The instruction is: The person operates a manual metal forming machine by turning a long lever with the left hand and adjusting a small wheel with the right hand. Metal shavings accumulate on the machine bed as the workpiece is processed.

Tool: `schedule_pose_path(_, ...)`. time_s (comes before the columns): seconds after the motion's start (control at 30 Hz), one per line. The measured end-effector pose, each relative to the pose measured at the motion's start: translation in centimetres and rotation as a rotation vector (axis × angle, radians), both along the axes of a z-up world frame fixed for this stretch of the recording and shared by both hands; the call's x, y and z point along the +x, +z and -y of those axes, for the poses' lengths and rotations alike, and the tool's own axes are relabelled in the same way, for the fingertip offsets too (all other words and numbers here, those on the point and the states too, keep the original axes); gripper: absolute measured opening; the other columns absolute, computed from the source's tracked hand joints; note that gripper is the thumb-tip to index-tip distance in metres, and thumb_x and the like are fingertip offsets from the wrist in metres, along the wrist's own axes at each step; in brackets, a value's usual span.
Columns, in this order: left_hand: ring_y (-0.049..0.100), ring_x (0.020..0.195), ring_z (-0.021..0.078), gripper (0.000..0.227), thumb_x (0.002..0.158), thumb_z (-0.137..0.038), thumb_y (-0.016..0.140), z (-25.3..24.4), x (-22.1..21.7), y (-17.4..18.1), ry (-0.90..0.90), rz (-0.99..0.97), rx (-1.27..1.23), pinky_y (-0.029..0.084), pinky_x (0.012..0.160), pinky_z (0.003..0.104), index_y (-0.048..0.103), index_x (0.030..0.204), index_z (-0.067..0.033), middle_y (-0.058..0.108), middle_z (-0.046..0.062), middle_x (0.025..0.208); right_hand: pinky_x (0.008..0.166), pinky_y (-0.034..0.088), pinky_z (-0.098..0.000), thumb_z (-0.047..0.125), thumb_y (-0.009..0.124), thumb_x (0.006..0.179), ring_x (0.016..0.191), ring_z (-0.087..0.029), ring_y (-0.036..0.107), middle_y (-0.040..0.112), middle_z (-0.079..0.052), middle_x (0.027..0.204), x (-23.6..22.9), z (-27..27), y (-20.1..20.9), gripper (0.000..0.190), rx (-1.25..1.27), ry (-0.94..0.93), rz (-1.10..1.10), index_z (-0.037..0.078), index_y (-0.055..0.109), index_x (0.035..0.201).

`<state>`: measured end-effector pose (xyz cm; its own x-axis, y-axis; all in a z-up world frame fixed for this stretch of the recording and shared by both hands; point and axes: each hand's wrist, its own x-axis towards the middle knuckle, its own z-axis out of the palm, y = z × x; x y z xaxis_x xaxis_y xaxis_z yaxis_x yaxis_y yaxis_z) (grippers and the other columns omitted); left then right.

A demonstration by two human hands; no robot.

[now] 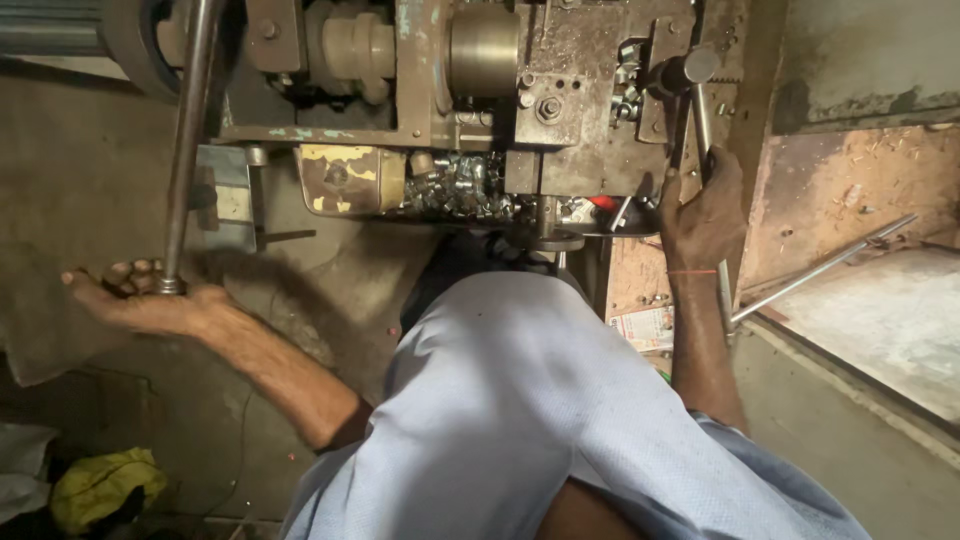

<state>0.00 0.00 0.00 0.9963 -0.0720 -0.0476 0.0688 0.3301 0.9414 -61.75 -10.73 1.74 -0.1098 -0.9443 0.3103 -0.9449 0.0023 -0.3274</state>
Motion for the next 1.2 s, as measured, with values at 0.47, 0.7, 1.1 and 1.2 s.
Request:
schedule_pose_path(0.47,0.045,0.064,0.0099,0.022,0.102,-0.023,0.066,1.7,-4.2,2.6,0.019,0.066,-0.083,0.039,0.055,0.025,0.065,0.106,-0.0017,0.048,-0.001,0.076,0.090,0.057,-0.0466,0.031,0.071,0.100,0.107,-0.039,0.070,0.069,-0.020,0.119,-2.1,0.3,-2.2,0.054,-0.067,0.144,-0.091,0.004,0.053,0.143)
schedule_pose_path(0.7,0.048,0.066,0.0101,0.024,0.102,-0.026,0.063,2.8,-5.6,6.9,0.008,0.042,0.085,0.044,0.060,0.025,0.063,0.104,-0.0012,0.052,-0.001,0.076,0.067,0.054,-0.0469,0.048,0.083,0.095,0.076,-0.039,0.068,0.072,-0.019,0.095,-3.4,1.6,-3.2,0.071,0.111,0.008,-0.260,-0.005,0.060,0.136)
schedule_pose_path(1.1,0.040,0.061,0.0079,0.022,0.105,-0.019,0.065,2.5,-6.1,7.3,-0.096,0.032,0.088,0.037,0.056,0.025,0.058,0.089,-0.0045,0.046,-0.002,0.069,0.067,0.056,-0.0384,0.044,0.075,0.101,0.071,-0.022,0.071,0.074,-0.013,0.084,-4.0,7.8,-1.8,0.051,0.603,-0.209,0.264,-0.007,0.073,0.099)
schedule_pose_path(1.2,0.040,0.064,0.0074,0.026,0.110,-0.015,0.062,1.9,-6.5,6.8,-0.149,0.120,0.090,0.037,0.060,0.025,0.053,0.087,-0.0059,0.045,-0.002,0.071,0.071,0.055,-0.0439,0.047,0.077,0.100,0.074,-0.029,0.071,0.074,-0.018,0.082,-4.6,7.7,-2.6,0.051,0.546,-0.223,0.036,-0.004,0.077,0.098)
